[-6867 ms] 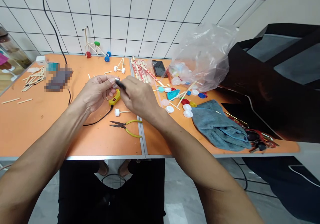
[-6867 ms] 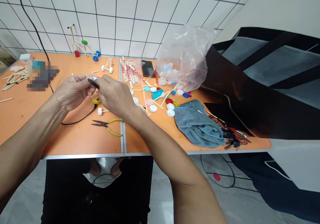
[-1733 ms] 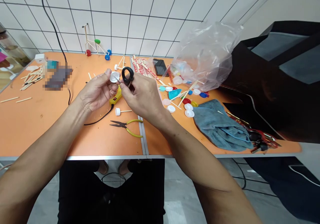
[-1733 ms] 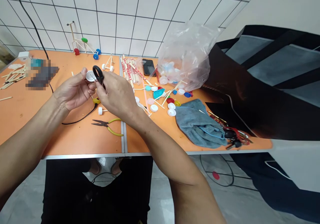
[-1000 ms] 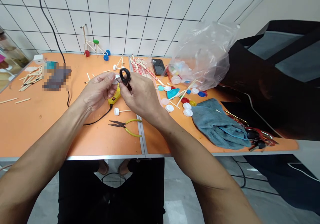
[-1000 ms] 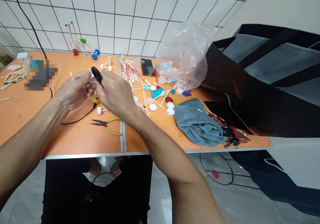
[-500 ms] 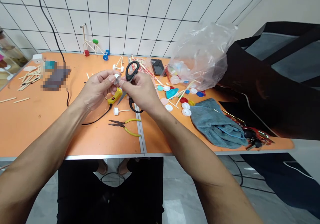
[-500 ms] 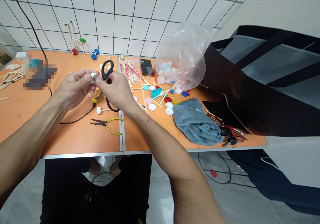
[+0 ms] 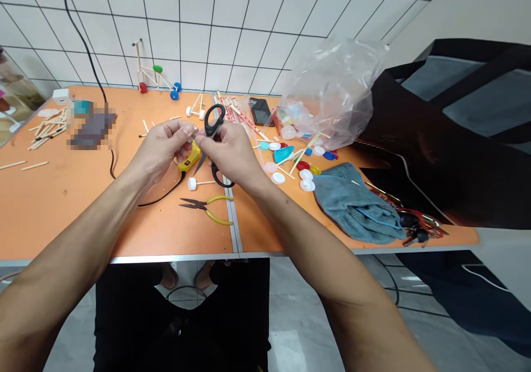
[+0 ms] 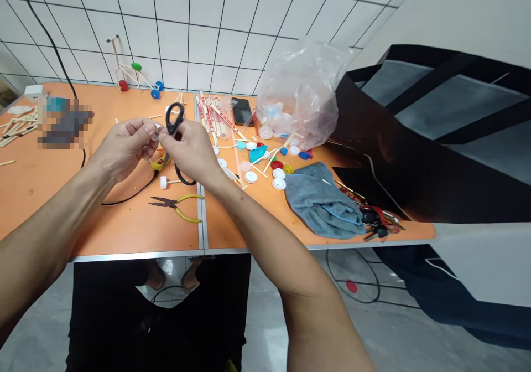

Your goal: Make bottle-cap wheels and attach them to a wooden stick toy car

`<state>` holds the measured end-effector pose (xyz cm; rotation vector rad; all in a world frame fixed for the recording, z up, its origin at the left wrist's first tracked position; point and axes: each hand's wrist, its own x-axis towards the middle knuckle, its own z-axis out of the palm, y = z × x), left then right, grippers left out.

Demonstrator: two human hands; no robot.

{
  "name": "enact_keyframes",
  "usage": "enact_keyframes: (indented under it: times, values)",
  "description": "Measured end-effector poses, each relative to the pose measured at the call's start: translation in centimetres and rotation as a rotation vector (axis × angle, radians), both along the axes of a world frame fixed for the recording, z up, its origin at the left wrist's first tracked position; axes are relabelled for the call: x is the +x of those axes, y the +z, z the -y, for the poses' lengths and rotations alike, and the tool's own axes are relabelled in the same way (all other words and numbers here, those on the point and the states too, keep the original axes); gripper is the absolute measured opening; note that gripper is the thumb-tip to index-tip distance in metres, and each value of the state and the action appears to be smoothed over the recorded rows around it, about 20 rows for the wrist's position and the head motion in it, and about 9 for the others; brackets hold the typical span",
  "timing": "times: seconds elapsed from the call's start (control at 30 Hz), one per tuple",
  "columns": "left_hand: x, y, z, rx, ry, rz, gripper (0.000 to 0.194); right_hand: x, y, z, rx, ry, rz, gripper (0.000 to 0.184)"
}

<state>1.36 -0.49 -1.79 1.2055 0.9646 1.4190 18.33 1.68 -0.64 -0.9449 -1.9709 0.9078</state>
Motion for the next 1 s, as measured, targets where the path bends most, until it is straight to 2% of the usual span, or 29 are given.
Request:
enact_keyframes:
  times: [0.07, 0.1, 0.13, 0.23, 0.3, 0.33, 0.47, 0.5, 0.6, 0.67, 0.73, 0.9, 0.97, 1.0]
  values:
    - [-0.11, -0.02, -0.07, 0.044, -0.016, 0.022, 0.047, 0.22, 0.19, -0.29, -0.241, 0.073, -0.109, 0.026]
    - [-0.18, -0.02, -0.1, 0.043, -0.021, 0.018, 0.048, 0.33, 0.23, -0.37, -0.282, 0.093, -0.124, 0.027]
    - [-0.26, -0.03, -0.12, 0.029, -0.025, 0.004, 0.047, 0.41, 0.23, -0.41, -0.253, 0.092, -0.113, 0.028]
    - [-0.45, -0.18, -0.19, -0.027, -0.028, -0.059, 0.047, 0.45, 0.16, -0.22, 0.095, 0.02, -0.01, 0.022]
    - [-0.45, -0.33, -0.21, -0.021, -0.021, -0.068, 0.048, 0.44, 0.24, 0.06, 0.239, -0.017, 0.033, 0.02]
    - [-0.41, -0.37, -0.21, -0.003, -0.017, -0.061, 0.048, 0.46, 0.36, 0.2, 0.225, -0.021, 0.031, 0.02]
    - [-0.27, -0.22, -0.13, 0.064, -0.03, -0.008, 0.039, 0.69, 0.95, 0.37, -0.052, 0.03, -0.037, 0.022]
    - [-0.29, -0.14, -0.11, 0.063, -0.04, 0.005, 0.038, 0.72, 1.02, 0.32, -0.052, 0.035, -0.034, 0.021]
    - [-0.48, -0.03, -0.06, 0.035, -0.071, 0.024, 0.035, 0.59, 0.86, 0.21, 0.146, -0.016, 0.02, 0.019]
    - [-0.6, -0.1, -0.06, 0.033, -0.078, 0.028, 0.035, 0.44, 0.68, 0.23, 0.195, -0.035, 0.022, 0.021]
    - [-0.61, -0.2, -0.06, 0.057, -0.071, 0.039, 0.035, 0.36, 0.62, 0.28, 0.046, -0.014, -0.067, 0.023]
    - [-0.36, -0.02, 0.05, 0.169, -0.047, 0.07, 0.037, 0.45, 0.94, 0.14, -0.699, 0.207, -0.403, 0.033]
    - [-0.3, 0.16, 0.16, 0.208, -0.041, 0.054, 0.037, 0.42, 0.96, 0.12, -0.814, 0.253, -0.449, 0.032]
    - [-0.29, 0.22, 0.22, 0.217, -0.036, 0.038, 0.036, 0.39, 0.92, 0.14, -0.792, 0.247, -0.452, 0.033]
